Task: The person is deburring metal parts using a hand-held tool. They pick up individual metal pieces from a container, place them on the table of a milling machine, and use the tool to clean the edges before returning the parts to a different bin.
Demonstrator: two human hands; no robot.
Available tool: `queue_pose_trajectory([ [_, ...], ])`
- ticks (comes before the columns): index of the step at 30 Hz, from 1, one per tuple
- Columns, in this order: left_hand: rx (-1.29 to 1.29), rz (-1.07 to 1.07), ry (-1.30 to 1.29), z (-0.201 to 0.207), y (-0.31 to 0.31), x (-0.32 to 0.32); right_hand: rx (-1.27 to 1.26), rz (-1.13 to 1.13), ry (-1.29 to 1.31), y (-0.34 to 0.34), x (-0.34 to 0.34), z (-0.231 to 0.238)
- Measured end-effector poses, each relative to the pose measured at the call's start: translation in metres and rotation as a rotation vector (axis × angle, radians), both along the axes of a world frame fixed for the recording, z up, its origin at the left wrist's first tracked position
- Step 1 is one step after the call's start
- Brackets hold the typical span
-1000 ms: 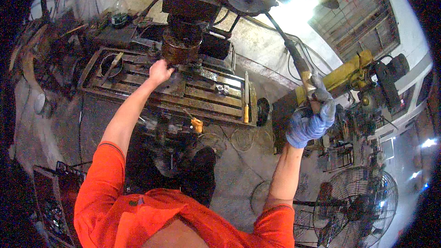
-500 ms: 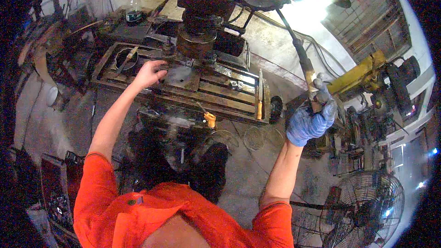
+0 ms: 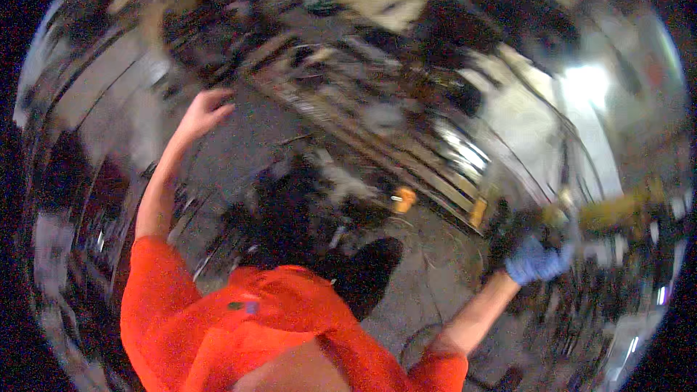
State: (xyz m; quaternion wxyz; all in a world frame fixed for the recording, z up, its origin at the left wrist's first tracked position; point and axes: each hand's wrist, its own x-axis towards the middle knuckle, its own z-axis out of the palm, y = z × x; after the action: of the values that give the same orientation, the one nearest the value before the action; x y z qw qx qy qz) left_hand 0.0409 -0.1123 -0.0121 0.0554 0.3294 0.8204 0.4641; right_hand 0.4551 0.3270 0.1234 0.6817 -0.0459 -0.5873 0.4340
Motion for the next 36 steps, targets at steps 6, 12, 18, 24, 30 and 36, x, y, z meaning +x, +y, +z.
queue_pose_trajectory([
  [6,-0.105,0.388,-0.138,0.003,-0.180,0.012,0.407,-0.824,-0.404,0.023,0.026,-0.017],
  [12,-0.342,0.940,-0.019,-0.049,-0.382,0.072,0.735,-1.216,-0.419,0.050,0.023,-0.032],
  [18,-0.672,1.216,-0.135,-0.080,-0.435,0.113,0.679,-1.257,-0.435,0.021,0.005,-0.026],
  [24,-0.885,1.373,-0.249,-0.068,-0.420,0.135,0.665,-1.475,-0.655,0.043,0.021,-0.011],
  [30,-1.091,1.370,-0.258,-0.095,-0.425,0.144,0.788,-1.460,-0.599,0.066,0.033,-0.006],
  [36,-1.115,1.343,-0.123,-0.094,-0.409,0.143,0.839,-1.425,-0.482,0.018,0.013,0.023],
])
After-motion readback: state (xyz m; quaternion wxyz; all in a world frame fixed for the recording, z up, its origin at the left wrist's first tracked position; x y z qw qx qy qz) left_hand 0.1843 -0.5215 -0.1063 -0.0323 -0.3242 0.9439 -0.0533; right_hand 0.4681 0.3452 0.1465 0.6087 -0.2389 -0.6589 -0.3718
